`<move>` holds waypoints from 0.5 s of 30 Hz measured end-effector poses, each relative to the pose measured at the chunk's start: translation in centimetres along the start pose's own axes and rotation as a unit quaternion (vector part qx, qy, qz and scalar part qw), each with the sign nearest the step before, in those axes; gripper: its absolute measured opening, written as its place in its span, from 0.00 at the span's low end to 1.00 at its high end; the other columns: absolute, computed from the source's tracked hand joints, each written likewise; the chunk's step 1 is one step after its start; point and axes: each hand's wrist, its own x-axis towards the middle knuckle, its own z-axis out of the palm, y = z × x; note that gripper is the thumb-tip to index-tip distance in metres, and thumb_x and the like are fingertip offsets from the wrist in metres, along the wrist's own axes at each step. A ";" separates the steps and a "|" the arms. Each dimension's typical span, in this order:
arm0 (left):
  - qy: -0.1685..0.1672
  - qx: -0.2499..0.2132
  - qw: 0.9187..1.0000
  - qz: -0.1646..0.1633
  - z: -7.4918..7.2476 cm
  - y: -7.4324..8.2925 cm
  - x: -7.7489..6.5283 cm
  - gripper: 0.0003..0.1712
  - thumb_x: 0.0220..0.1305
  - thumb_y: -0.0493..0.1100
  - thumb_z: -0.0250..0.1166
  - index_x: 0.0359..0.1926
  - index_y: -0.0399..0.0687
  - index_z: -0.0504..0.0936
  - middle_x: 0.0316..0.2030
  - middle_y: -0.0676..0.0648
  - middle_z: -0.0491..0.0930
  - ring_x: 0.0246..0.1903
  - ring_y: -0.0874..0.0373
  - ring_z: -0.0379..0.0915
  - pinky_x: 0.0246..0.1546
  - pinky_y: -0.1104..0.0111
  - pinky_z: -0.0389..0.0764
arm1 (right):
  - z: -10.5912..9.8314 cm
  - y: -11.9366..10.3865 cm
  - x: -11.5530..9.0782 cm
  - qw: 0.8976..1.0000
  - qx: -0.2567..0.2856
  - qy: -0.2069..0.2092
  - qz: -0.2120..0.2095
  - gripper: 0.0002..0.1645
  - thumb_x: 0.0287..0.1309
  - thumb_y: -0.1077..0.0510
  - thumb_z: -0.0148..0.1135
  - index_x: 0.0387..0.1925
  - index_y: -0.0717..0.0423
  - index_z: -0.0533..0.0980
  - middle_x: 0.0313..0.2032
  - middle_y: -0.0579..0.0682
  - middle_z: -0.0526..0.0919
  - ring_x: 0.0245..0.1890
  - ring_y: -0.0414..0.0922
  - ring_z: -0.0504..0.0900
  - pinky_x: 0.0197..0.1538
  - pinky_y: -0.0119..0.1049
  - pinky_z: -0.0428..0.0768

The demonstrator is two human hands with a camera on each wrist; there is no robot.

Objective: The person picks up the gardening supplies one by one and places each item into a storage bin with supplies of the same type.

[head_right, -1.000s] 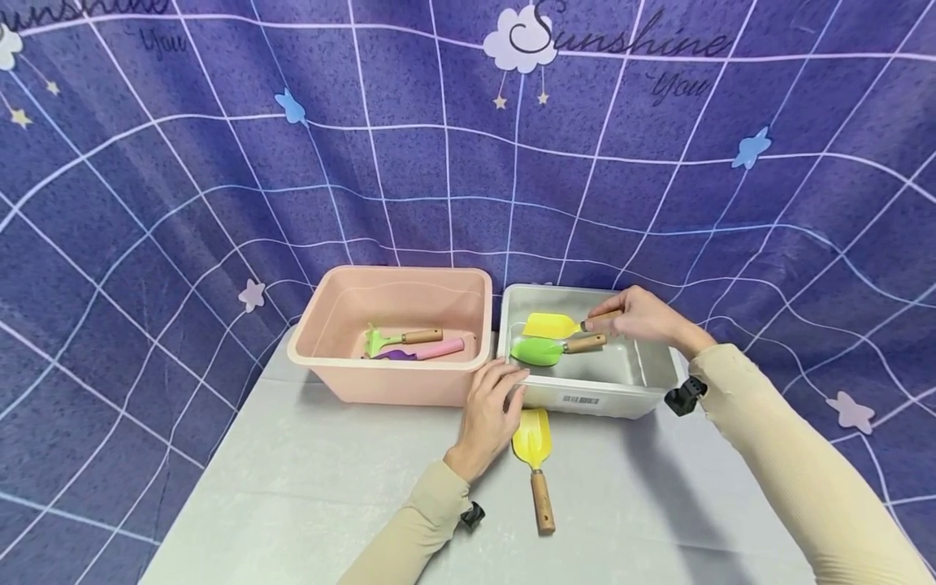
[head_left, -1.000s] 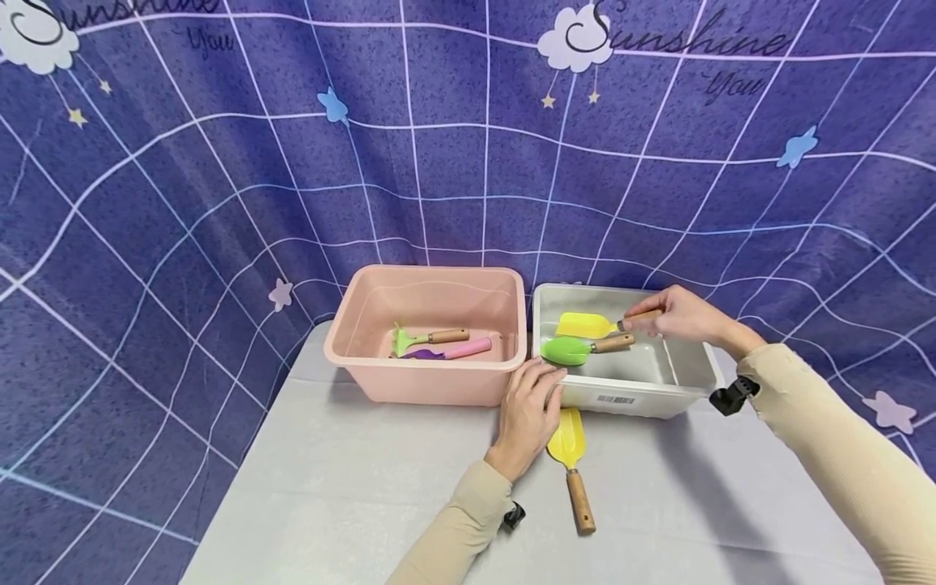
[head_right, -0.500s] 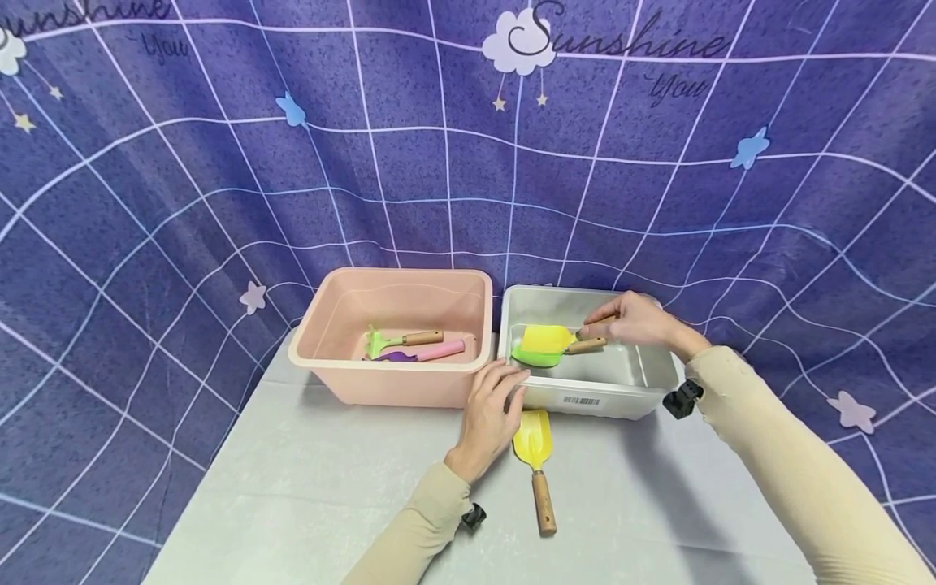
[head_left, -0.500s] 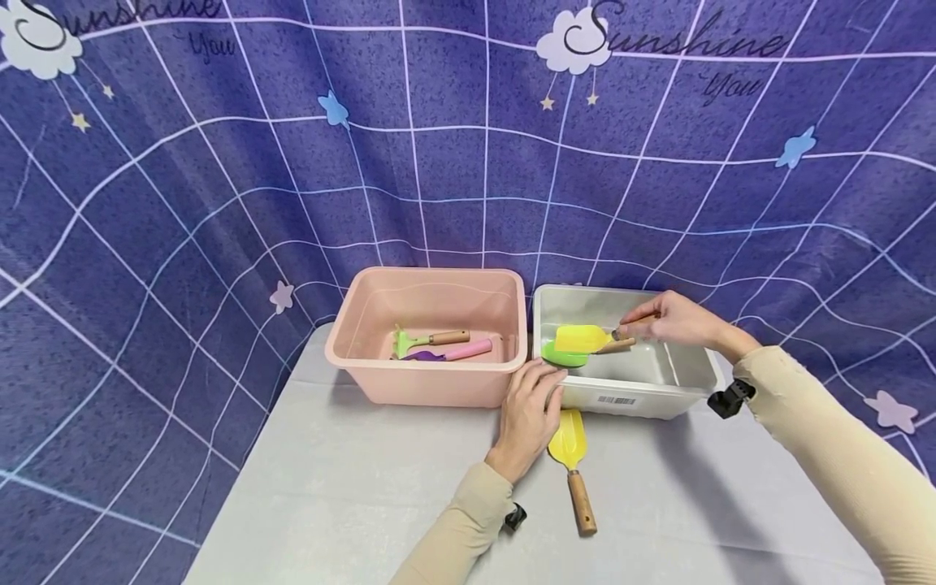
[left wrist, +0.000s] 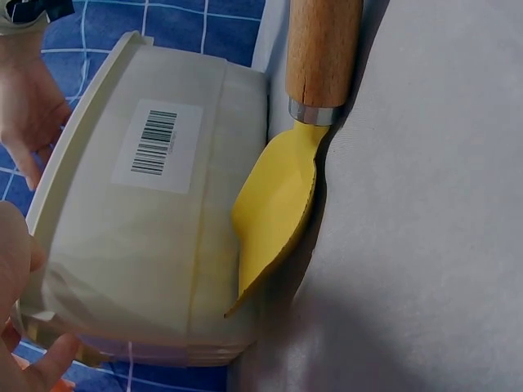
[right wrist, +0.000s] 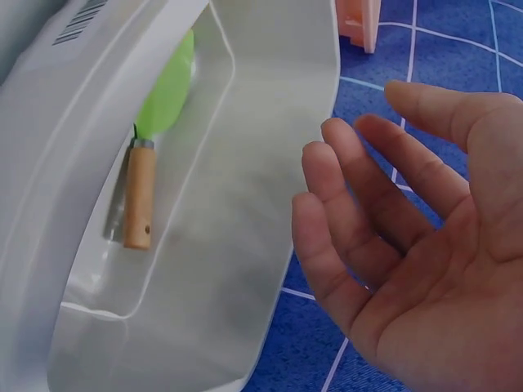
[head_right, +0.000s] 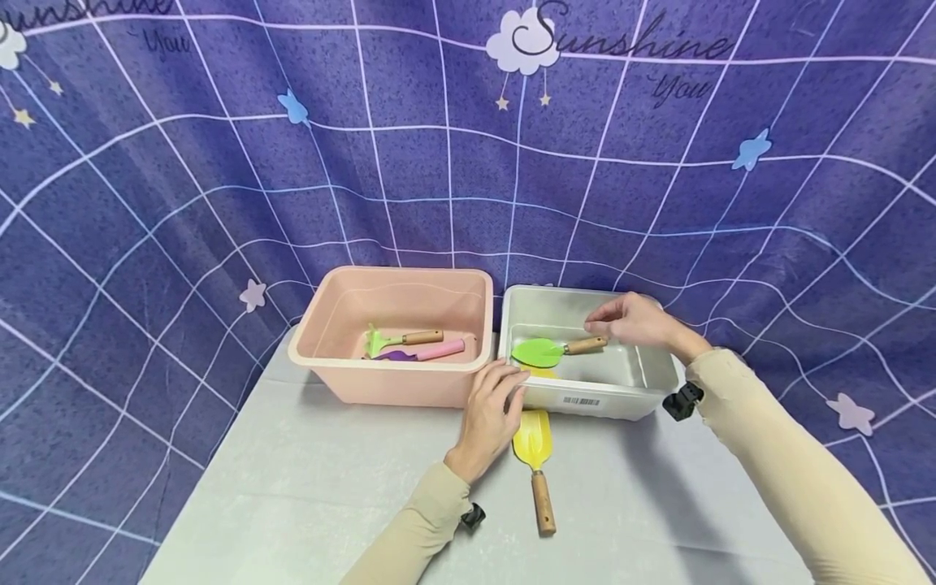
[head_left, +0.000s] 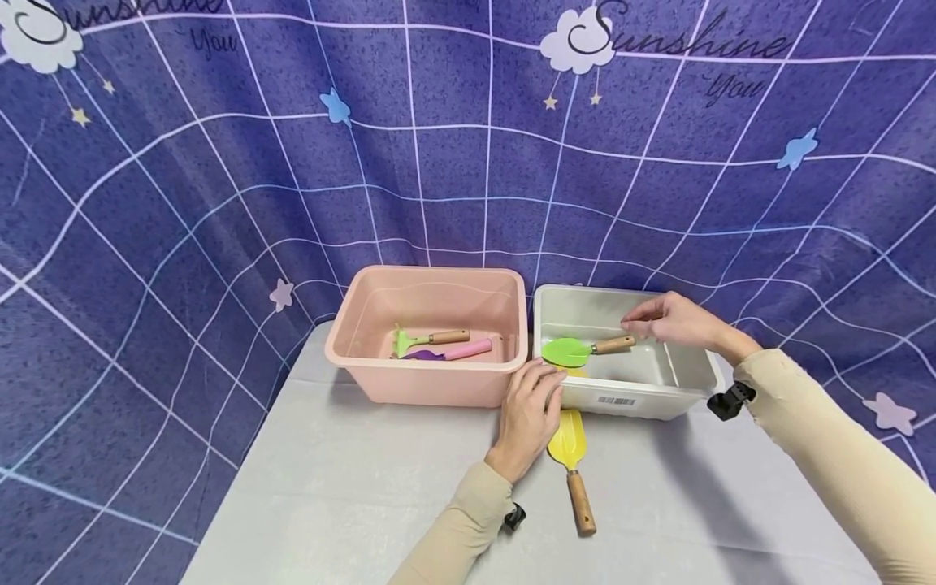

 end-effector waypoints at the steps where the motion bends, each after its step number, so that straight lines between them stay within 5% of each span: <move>1: -0.002 0.000 1.000 -0.002 0.0 0.0 0.0 0.12 0.73 0.41 0.67 0.54 0.50 0.90 0.53 0.50 0.87 0.65 0.48 0.78 0.76 0.62 0.72 | 0.0 0.0 0.0 1.000 0.004 0.000 0.000 0.20 0.71 0.51 0.66 0.54 0.61 0.87 0.36 0.47 0.90 0.30 0.33 0.79 0.33 0.30 0.82; 6: -0.009 0.001 1.000 -0.008 0.0 0.0 0.0 0.12 0.74 0.41 0.66 0.54 0.51 0.90 0.53 0.51 0.87 0.67 0.50 0.77 0.76 0.62 0.71 | -0.3 -0.1 0.0 1.000 0.002 0.008 -0.001 0.21 0.72 0.51 0.66 0.56 0.63 0.86 0.34 0.46 0.90 0.31 0.34 0.81 0.34 0.30 0.83; 15: -0.004 -0.001 1.000 -0.003 0.0 -0.1 0.1 0.12 0.73 0.41 0.67 0.54 0.50 0.90 0.52 0.50 0.87 0.66 0.48 0.78 0.76 0.61 0.72 | 0.1 -1.6 -0.2 0.999 0.003 0.030 -0.018 0.20 0.71 0.51 0.67 0.55 0.60 0.87 0.46 0.53 0.93 0.33 0.33 0.83 0.37 0.29 0.83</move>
